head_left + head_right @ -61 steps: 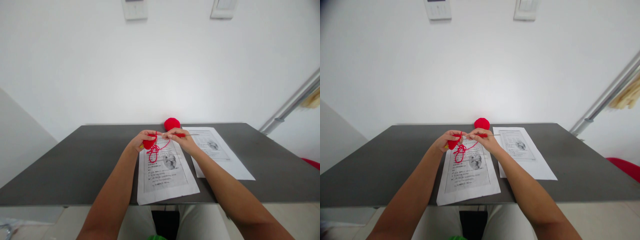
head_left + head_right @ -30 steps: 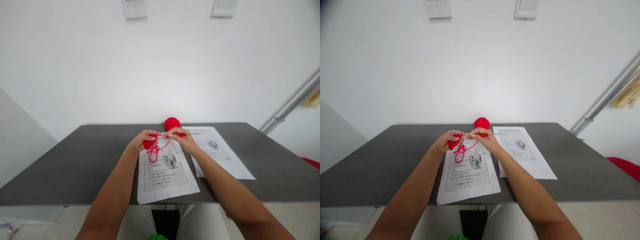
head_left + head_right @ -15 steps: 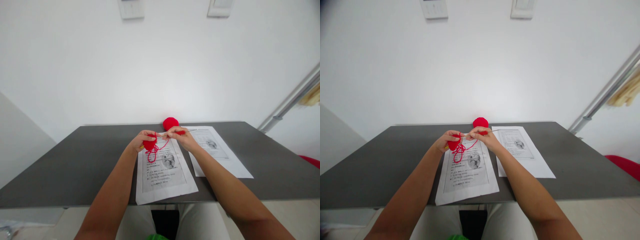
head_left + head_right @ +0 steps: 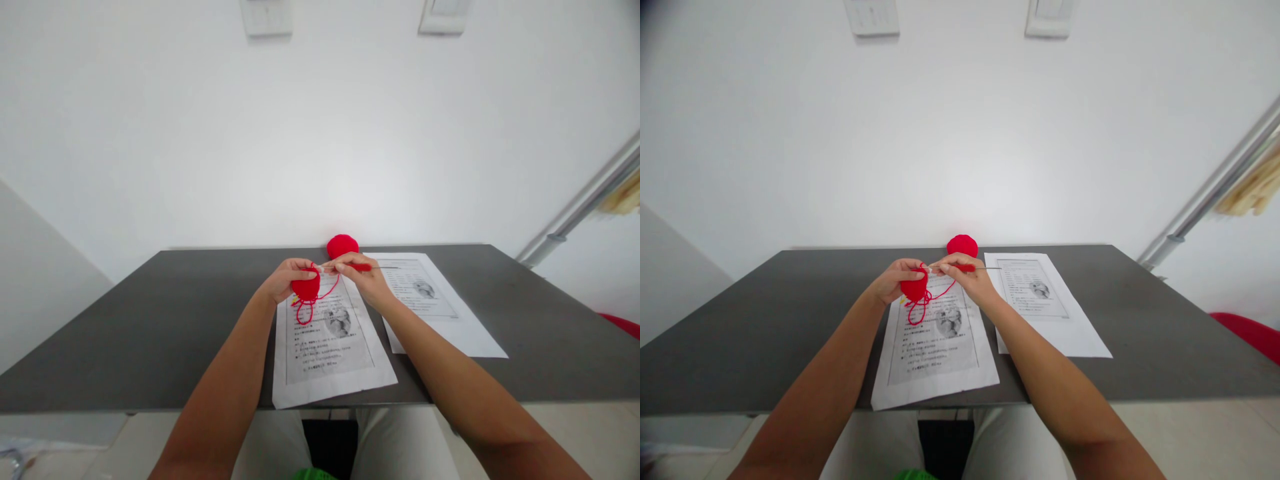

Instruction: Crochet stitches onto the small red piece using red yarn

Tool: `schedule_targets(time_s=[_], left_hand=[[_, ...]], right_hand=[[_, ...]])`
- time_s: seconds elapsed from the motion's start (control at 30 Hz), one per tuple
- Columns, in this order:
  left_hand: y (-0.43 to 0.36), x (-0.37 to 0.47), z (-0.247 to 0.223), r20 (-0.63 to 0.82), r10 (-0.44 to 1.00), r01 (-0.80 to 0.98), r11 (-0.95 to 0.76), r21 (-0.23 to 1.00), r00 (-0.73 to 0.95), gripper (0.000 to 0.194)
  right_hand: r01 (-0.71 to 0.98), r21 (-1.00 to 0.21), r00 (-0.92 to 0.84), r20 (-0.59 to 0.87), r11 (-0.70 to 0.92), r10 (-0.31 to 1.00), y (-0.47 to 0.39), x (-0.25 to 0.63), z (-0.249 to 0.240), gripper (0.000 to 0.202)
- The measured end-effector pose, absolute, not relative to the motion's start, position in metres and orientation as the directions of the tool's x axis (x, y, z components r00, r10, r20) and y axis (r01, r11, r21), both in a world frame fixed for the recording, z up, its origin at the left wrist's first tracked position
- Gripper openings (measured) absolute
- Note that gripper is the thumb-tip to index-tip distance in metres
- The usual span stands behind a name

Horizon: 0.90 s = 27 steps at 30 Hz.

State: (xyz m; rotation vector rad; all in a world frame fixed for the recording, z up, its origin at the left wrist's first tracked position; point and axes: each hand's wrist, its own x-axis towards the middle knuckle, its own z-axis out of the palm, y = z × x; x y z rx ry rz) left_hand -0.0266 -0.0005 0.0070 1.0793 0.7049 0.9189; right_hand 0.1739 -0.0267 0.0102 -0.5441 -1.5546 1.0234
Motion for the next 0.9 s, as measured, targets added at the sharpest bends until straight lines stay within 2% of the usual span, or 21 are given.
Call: schedule_targets(time_s=[0.13, 0.27, 0.4, 0.5, 0.7, 0.9], left_hand=[[0.001, -0.026, 0.006, -0.035, 0.897, -0.278, 0.173, 0.945, 0.44, 0.027], [0.001, -0.025, 0.004, -0.047, 0.894, -0.279, 0.189, 0.942, 0.446, 0.028], [0.0, -0.022, 0.004, -0.059, 0.874, -0.225, 0.189, 0.956, 0.483, 0.033], [-0.001, -0.02, 0.004, -0.046, 0.861, -0.204, 0.171, 0.964, 0.507, 0.039], [-0.002, -0.014, 0.007, 0.029, 0.884, -0.258, 0.105, 0.961, 0.467, 0.044], [-0.003, -0.012, 0.008, 0.044, 0.914, -0.28, 0.078, 0.957, 0.404, 0.042]], right_hand=[[-0.014, -0.739, -0.219, 0.659, 0.673, 0.719, -0.028, 0.172, 0.006, 0.012], [0.087, -0.565, -0.28, 0.776, 0.82, 0.565, -0.024, 0.172, 0.002, 0.012], [0.2, -0.42, -0.341, 0.817, 0.885, 0.465, -0.02, 0.175, 0.002, 0.008], [0.233, -0.379, -0.355, 0.824, 0.896, 0.441, -0.019, 0.177, 0.002, 0.005], [0.249, -0.373, -0.383, 0.81, 0.894, 0.445, -0.018, 0.178, -0.001, 0.009], [0.225, -0.609, -0.26, 0.715, 0.761, 0.649, -0.019, 0.179, -0.001, 0.01]])
